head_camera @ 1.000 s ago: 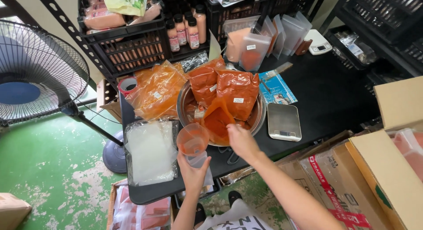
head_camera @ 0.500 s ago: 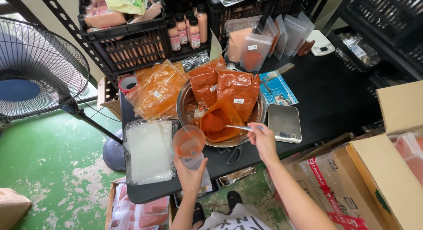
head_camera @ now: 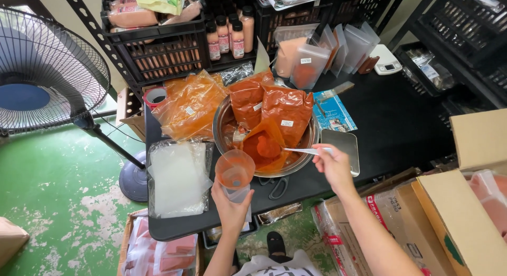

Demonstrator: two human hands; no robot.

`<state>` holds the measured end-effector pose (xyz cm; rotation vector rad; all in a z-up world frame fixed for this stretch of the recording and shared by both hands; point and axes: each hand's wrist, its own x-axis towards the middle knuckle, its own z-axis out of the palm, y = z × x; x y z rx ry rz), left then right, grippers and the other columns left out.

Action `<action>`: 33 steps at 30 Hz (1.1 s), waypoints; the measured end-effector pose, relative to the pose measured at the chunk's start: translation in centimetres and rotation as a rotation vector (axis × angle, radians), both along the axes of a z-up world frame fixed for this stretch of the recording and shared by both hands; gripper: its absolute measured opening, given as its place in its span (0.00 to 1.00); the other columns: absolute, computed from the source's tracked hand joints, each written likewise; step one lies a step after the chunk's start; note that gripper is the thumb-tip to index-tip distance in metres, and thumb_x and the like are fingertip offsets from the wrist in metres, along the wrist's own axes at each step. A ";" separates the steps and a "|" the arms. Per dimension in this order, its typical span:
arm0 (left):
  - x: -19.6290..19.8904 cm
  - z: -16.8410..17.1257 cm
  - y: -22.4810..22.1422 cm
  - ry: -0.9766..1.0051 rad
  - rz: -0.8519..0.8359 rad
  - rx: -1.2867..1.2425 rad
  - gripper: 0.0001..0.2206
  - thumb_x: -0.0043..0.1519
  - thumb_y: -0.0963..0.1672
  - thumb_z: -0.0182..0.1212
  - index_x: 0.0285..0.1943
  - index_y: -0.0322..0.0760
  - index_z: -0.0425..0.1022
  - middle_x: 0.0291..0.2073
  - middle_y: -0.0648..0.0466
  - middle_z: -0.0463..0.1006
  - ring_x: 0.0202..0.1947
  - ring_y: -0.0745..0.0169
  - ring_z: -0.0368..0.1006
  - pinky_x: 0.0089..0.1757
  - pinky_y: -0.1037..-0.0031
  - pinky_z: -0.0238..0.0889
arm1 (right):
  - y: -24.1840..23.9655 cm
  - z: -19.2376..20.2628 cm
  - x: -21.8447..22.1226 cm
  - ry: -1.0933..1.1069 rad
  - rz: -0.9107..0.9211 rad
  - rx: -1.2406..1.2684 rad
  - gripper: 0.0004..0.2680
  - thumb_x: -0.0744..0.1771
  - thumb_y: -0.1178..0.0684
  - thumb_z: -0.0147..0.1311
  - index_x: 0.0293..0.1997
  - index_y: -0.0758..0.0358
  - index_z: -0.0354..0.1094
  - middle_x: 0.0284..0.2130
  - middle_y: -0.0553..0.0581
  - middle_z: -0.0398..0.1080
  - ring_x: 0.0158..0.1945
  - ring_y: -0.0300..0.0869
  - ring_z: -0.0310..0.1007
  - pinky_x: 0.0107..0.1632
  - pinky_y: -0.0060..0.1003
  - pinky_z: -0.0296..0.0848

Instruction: The person scoops a red food paste from a large metal bowl into small plastic pouches using a spoon, weighs a pouch on a digital scale, seals the pouches, and places them into a cardboard box.

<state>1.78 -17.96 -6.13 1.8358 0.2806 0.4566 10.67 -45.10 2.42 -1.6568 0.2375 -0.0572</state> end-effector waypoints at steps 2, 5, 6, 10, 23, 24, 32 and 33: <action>-0.1 -0.2 0.0 0.000 0.003 -0.009 0.46 0.52 0.53 0.72 0.77 0.42 0.48 0.68 0.46 0.57 0.70 0.47 0.51 0.62 0.51 0.54 | 2.0 1.2 -1.3 -0.029 0.037 -0.156 0.10 0.71 0.57 0.45 0.50 0.65 0.75 0.21 0.52 0.66 0.22 0.36 0.60 0.31 0.30 0.61; 0.0 -0.4 0.0 -0.008 0.017 -0.010 0.46 0.52 0.53 0.72 0.78 0.42 0.48 0.69 0.46 0.57 0.71 0.46 0.50 0.62 0.50 0.54 | 2.8 0.1 -1.3 -0.215 0.124 -0.470 0.11 0.71 0.53 0.43 0.52 0.62 0.75 0.32 0.52 0.71 0.33 0.39 0.71 0.39 0.34 0.70; -0.1 -0.5 0.1 -0.013 0.028 -0.004 0.46 0.52 0.53 0.71 0.78 0.41 0.48 0.69 0.46 0.58 0.70 0.46 0.51 0.61 0.50 0.55 | 2.7 -0.8 -1.1 -0.371 0.173 -0.629 0.12 0.71 0.52 0.44 0.54 0.62 0.74 0.45 0.55 0.79 0.41 0.41 0.79 0.44 0.36 0.75; -0.2 -0.4 0.3 -0.003 0.044 -0.024 0.47 0.52 0.53 0.72 0.78 0.41 0.47 0.69 0.46 0.57 0.71 0.48 0.50 0.62 0.52 0.54 | 4.1 -0.4 -0.4 -0.563 0.188 -0.710 0.10 0.71 0.55 0.47 0.53 0.67 0.73 0.48 0.60 0.78 0.51 0.48 0.78 0.55 0.41 0.77; -0.5 0.3 0.2 0.048 0.044 -0.020 0.47 0.52 0.53 0.71 0.78 0.42 0.46 0.69 0.45 0.56 0.71 0.47 0.52 0.61 0.50 0.55 | 9.5 -1.7 4.8 -0.162 0.242 -0.892 0.07 0.71 0.56 0.42 0.41 0.68 0.64 0.29 0.66 0.76 0.32 0.60 0.78 0.34 0.51 0.75; -0.5 0.4 0.2 0.061 0.047 -0.038 0.48 0.51 0.52 0.72 0.79 0.42 0.45 0.70 0.45 0.55 0.72 0.46 0.52 0.62 0.50 0.55 | 9.0 -1.2 4.8 -0.167 0.241 -0.962 0.07 0.71 0.57 0.41 0.40 0.70 0.62 0.27 0.67 0.75 0.31 0.63 0.77 0.33 0.53 0.74; -0.2 1.0 0.3 0.018 0.036 -0.049 0.46 0.53 0.52 0.71 0.78 0.41 0.46 0.70 0.46 0.55 0.72 0.48 0.50 0.63 0.52 0.54 | 11.8 0.2 4.6 -0.063 0.257 -0.709 0.08 0.73 0.57 0.41 0.46 0.69 0.67 0.25 0.57 0.75 0.27 0.42 0.78 0.30 0.34 0.78; -0.2 0.9 0.3 0.022 0.031 -0.036 0.47 0.53 0.53 0.70 0.79 0.41 0.45 0.71 0.45 0.54 0.72 0.46 0.49 0.63 0.51 0.53 | 11.5 -1.1 4.7 -0.076 0.271 -0.742 0.07 0.72 0.59 0.41 0.44 0.72 0.66 0.28 0.60 0.76 0.29 0.45 0.79 0.29 0.35 0.78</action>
